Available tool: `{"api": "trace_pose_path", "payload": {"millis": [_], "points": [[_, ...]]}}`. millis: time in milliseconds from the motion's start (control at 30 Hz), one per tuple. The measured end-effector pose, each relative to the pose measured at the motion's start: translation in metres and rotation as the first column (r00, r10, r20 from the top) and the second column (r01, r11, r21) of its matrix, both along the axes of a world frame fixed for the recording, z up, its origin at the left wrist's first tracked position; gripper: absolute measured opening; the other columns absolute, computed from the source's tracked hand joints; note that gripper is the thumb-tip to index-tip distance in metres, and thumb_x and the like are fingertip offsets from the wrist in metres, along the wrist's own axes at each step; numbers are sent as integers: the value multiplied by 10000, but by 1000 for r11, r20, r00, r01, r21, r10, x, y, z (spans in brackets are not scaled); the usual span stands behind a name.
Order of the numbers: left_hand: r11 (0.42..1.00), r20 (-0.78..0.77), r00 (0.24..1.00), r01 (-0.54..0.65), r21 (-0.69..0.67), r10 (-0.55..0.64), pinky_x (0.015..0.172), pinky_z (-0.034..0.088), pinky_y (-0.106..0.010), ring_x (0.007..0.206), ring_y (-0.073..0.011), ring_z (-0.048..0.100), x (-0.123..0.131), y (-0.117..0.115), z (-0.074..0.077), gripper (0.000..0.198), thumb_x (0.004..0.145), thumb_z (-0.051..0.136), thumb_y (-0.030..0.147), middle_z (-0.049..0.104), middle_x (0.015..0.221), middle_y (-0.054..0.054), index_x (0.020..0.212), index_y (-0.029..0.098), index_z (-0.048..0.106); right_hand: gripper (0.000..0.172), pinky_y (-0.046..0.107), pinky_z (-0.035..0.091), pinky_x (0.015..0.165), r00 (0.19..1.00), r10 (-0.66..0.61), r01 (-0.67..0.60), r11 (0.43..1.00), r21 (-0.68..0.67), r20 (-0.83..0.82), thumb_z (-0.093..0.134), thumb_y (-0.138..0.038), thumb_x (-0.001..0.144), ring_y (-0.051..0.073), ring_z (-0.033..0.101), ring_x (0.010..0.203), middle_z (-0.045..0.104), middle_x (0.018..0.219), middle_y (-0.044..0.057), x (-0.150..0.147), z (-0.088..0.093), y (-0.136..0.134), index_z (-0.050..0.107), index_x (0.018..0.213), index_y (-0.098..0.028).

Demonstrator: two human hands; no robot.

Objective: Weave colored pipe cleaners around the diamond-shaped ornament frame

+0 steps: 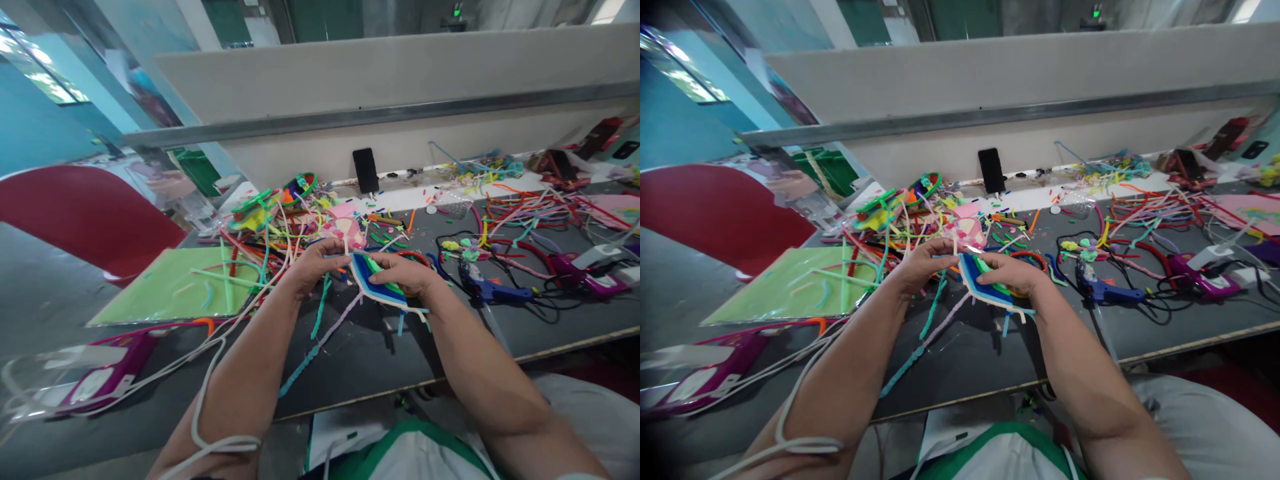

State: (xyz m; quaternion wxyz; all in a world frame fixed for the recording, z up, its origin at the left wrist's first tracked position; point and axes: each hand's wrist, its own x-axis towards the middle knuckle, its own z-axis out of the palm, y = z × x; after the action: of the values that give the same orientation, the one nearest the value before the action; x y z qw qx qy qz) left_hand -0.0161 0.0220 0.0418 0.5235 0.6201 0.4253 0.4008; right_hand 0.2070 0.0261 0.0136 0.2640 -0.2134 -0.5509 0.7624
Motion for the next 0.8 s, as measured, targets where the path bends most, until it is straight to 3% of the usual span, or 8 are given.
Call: {"api": "trace_pose_path", "payload": {"millis": [267, 500, 800], "points": [[999, 157, 988, -10, -36, 15, 697, 491, -280, 688, -146, 637, -4, 4, -7, 269, 624, 795, 246, 665, 758, -3, 814, 148, 631, 452, 233, 516, 674, 999, -15, 14, 1000, -10, -36, 746, -164, 673, 126, 632, 744, 677, 906, 6, 1, -2, 0, 604, 1101, -184], [999, 146, 989, -33, -27, 37, 724, 496, -288, 729, -155, 643, -4, 4, -7, 289, 600, 811, 236, 672, 786, -10, 806, 139, 633, 504, 237, 515, 701, 1000, 7, -7, 1000, -2, -20, 756, -184, 659, 137, 632, 795, 675, 956, 14, 1, -1, -1, 591, 1135, -192], [1000, 146, 989, -4, -26, 8, 646, 499, -268, 649, -138, 631, -3, 5, -9, 264, 622, 794, 249, 663, 734, -7, 799, 137, 634, 551, 242, 512, 724, 1000, 16, -16, 1000, 5, -8, 754, -180, 660, 139, 625, 826, 665, 1006, 11, -1, 0, -2, 580, 1180, -233]]}}
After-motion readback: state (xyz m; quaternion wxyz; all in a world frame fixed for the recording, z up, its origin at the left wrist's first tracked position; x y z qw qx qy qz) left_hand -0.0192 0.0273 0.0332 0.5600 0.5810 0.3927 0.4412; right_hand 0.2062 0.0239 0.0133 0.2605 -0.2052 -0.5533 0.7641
